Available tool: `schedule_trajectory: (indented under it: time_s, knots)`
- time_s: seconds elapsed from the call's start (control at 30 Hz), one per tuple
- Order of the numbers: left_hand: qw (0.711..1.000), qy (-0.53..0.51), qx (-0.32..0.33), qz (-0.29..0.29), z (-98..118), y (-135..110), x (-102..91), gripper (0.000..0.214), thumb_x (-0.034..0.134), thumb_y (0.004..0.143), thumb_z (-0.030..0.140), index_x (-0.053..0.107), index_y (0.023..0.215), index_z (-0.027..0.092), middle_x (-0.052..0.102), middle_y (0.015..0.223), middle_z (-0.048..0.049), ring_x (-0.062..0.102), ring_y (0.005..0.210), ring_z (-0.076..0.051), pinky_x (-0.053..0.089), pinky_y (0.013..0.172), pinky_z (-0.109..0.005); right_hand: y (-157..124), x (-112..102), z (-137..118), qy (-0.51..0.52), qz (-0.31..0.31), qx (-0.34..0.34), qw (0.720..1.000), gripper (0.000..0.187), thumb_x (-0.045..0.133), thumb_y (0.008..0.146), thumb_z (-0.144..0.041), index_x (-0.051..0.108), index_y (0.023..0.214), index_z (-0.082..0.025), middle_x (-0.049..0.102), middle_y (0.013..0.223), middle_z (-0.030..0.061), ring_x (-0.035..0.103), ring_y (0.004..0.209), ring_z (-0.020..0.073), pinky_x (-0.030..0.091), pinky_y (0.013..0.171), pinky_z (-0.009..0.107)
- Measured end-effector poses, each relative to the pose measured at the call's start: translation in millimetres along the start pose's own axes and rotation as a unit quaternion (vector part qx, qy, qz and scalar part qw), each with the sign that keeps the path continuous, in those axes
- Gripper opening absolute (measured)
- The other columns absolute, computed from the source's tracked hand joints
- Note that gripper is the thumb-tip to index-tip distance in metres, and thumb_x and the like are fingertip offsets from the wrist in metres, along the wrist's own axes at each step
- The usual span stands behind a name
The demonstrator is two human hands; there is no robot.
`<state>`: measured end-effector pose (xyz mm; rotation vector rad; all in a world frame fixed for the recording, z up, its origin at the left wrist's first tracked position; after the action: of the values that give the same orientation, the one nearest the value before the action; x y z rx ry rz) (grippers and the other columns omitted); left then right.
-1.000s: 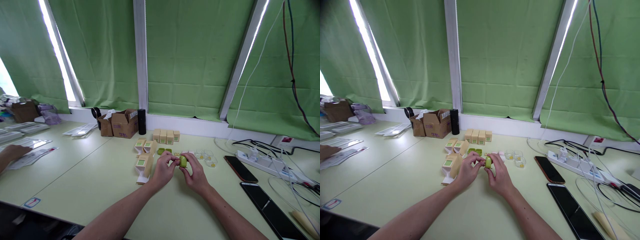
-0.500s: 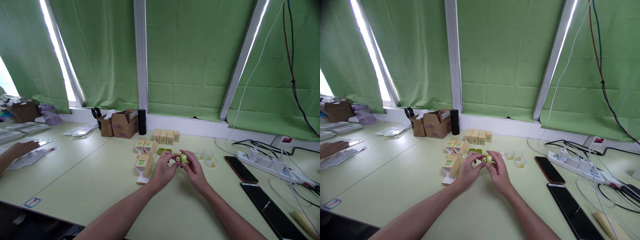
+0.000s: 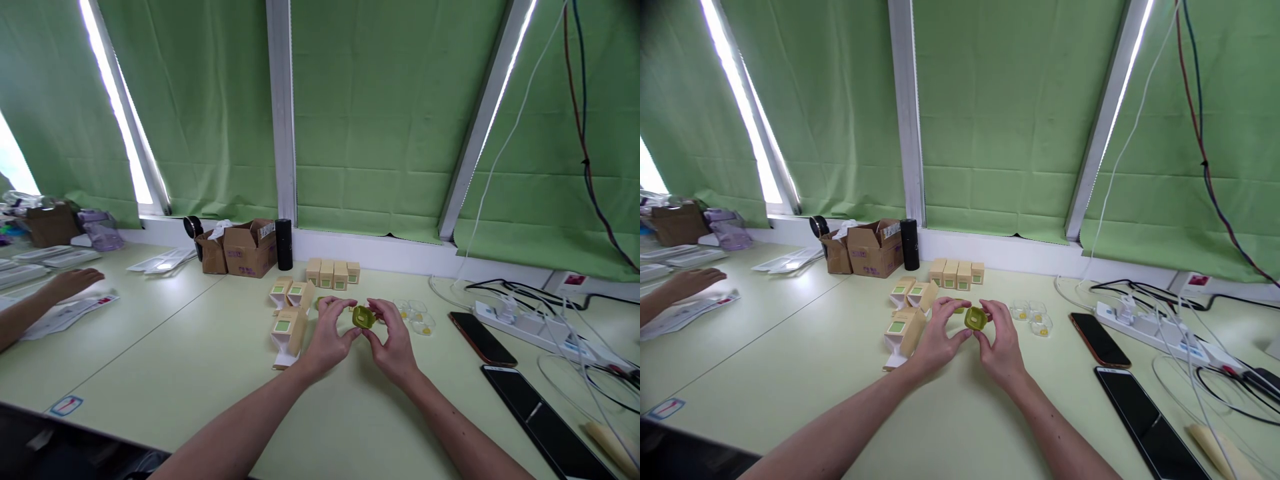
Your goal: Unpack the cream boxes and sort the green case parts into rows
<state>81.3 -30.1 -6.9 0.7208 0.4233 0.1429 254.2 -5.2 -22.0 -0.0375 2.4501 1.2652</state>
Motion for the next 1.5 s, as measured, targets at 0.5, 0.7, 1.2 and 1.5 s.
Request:
schedule_trajectory:
  time_s: [0.5, 0.7, 1.2, 1.5]
  knots:
    - [0.998, 0.036, 0.041, -0.013, -1.1, -0.3, 3.3, 0.043, 0.075, 0.082, 0.011, 0.065, 0.121, 0.025, 0.068, 0.115, -0.0083, 0.048, 0.125, -0.030, 0.051, 0.102, -0.051, 0.4, -2.8, -9.0, -0.059, -0.029, -0.094, 0.993, 0.055, 0.051, 0.091, -0.008, 0.049, 0.142, -0.028, 0.058, 0.130, 0.0136, 0.059, 0.124, 0.0316, 0.058, 0.100, 0.055]
    - [0.998, 0.039, 0.052, -0.011, -2.3, -0.2, 4.3, 0.046, 0.072, 0.082, 0.007, 0.065, 0.123, 0.025, 0.070, 0.115, -0.0074, 0.049, 0.123, -0.030, 0.050, 0.102, -0.050, 0.4, -3.7, -11.5, -0.062, -0.027, -0.105, 0.992, 0.055, 0.051, 0.091, -0.009, 0.049, 0.143, -0.028, 0.057, 0.130, 0.0140, 0.060, 0.124, 0.0311, 0.059, 0.100, 0.053]
    - [0.986, 0.098, 0.129, -0.031, 3.9, -3.3, 5.3, 0.051, 0.069, 0.081, 0.001, 0.063, 0.127, 0.025, 0.071, 0.118, -0.0077, 0.047, 0.121, -0.031, 0.048, 0.102, -0.050, 4.3, -8.5, -13.6, -0.162, 0.050, -0.165, 0.972, 0.035, 0.060, 0.089, -0.008, 0.071, 0.113, -0.031, 0.063, 0.121, 0.0100, 0.056, 0.117, 0.0329, 0.057, 0.092, 0.056]
    - [0.979, 0.124, 0.161, -0.030, 3.8, -4.7, 5.7, 0.051, 0.067, 0.082, 0.001, 0.063, 0.128, 0.023, 0.071, 0.119, -0.0085, 0.049, 0.120, -0.031, 0.048, 0.102, -0.050, 4.1, -8.4, -17.0, -0.195, 0.071, -0.187, 0.960, 0.027, 0.061, 0.087, -0.003, 0.071, 0.102, -0.023, 0.062, 0.114, 0.0099, 0.055, 0.115, 0.0294, 0.056, 0.091, 0.047]
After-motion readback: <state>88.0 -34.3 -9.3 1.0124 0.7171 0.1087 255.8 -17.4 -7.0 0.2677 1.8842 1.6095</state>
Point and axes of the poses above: each hand's wrist, its own y-axis towards the middle knuckle, its own x-axis out of the palm, z = x × y, the point moved 2 cm from there along y, towards the middle knuckle
